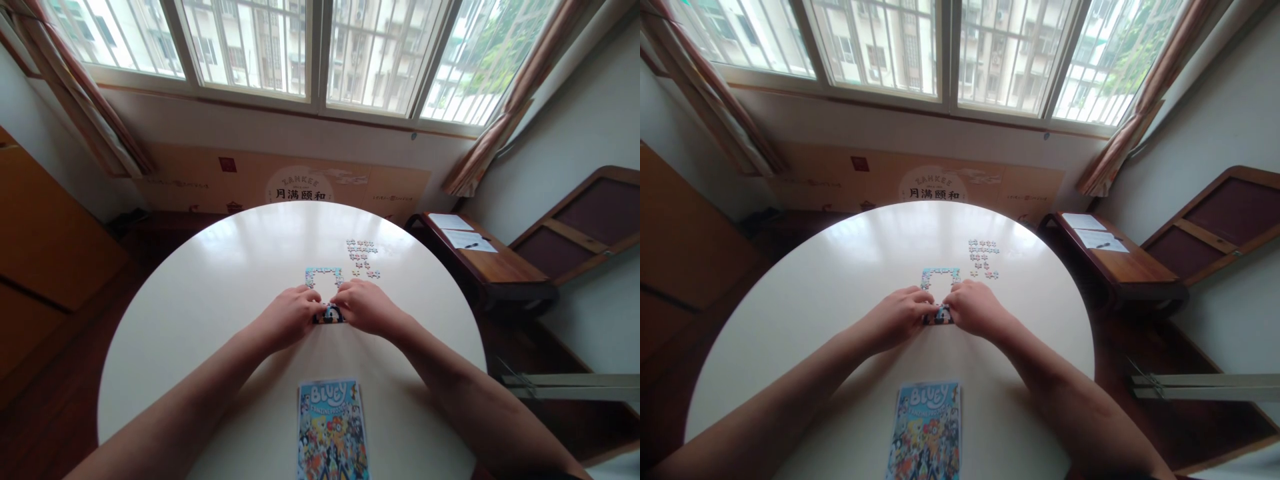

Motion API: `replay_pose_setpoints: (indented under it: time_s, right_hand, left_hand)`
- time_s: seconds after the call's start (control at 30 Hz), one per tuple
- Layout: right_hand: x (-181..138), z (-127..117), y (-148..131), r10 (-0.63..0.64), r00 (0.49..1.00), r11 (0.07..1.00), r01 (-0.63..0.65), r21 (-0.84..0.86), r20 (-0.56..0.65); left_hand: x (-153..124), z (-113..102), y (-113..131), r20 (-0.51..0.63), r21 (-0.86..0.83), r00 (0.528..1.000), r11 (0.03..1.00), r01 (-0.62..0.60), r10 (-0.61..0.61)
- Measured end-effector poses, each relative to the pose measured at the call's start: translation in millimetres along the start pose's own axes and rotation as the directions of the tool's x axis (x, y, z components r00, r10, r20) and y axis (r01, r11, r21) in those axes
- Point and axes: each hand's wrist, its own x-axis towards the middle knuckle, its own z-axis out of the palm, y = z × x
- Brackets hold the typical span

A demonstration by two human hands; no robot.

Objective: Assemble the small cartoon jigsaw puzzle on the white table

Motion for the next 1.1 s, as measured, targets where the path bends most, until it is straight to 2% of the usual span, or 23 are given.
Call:
replay_pose_setpoints:
  time_s: [0.1, 0.17, 0.23, 0.3, 0.37, 0.57, 0.8, 0.9, 1.1]
  right_hand:
    - [5.3, -1.3, 33.5, 0.113, 0.971, 0.993, -0.106, 0.044, -0.212]
    - [7.5, -1.3, 61.9, 0.213, 0.919, 0.977, -0.206, 0.058, -0.330]
    - [8.4, 1.1, 87.8, 0.322, 0.861, 0.944, -0.321, 0.069, -0.395]
    - [8.9, 6.8, 105.7, 0.390, 0.833, 0.915, -0.399, 0.062, -0.393]
    - [10.2, 14.9, 114.2, 0.417, 0.834, 0.900, -0.434, 0.036, -0.361]
    - [17.0, 34.8, 113.8, 0.419, 0.866, 0.894, -0.446, -0.041, -0.273]
    - [14.5, 34.2, 121.6, 0.436, 0.867, 0.894, -0.449, 0.003, -0.242]
    - [13.5, 33.3, 123.1, 0.430, 0.868, 0.899, -0.436, 0.035, -0.249]
    - [15.0, 31.8, 124.9, 0.407, 0.884, 0.913, -0.395, 0.098, -0.231]
  left_hand:
    - [0.0, -0.9, 1.1, 0.005, 0.025, 1.000, 1.000, 0.005, -0.005]
    - [0.1, -1.3, 1.5, 0.010, 0.037, 1.000, 0.999, 0.004, -0.005]
    - [0.1, -1.5, 1.6, 0.013, 0.037, 1.000, 0.999, 0.001, -0.002]
    - [0.0, -1.2, 1.5, 0.013, 0.030, 1.000, 1.000, 0.002, -0.002]
    - [-0.1, -0.9, 1.4, 0.016, 0.022, 1.000, 1.000, 0.007, -0.008]
    - [-0.7, 0.6, 0.6, 0.015, 0.017, 1.000, 1.000, 0.006, -0.006]
    - [-1.3, 2.6, -0.9, -0.027, -0.009, 1.000, 1.000, -0.006, 0.006]
    - [-2.7, -0.4, -4.1, -0.079, -0.031, 0.997, 0.999, -0.011, 0.008]
    - [-4.8, -6.8, -12.1, -0.256, -0.064, 0.967, 0.998, -0.009, -0.007]
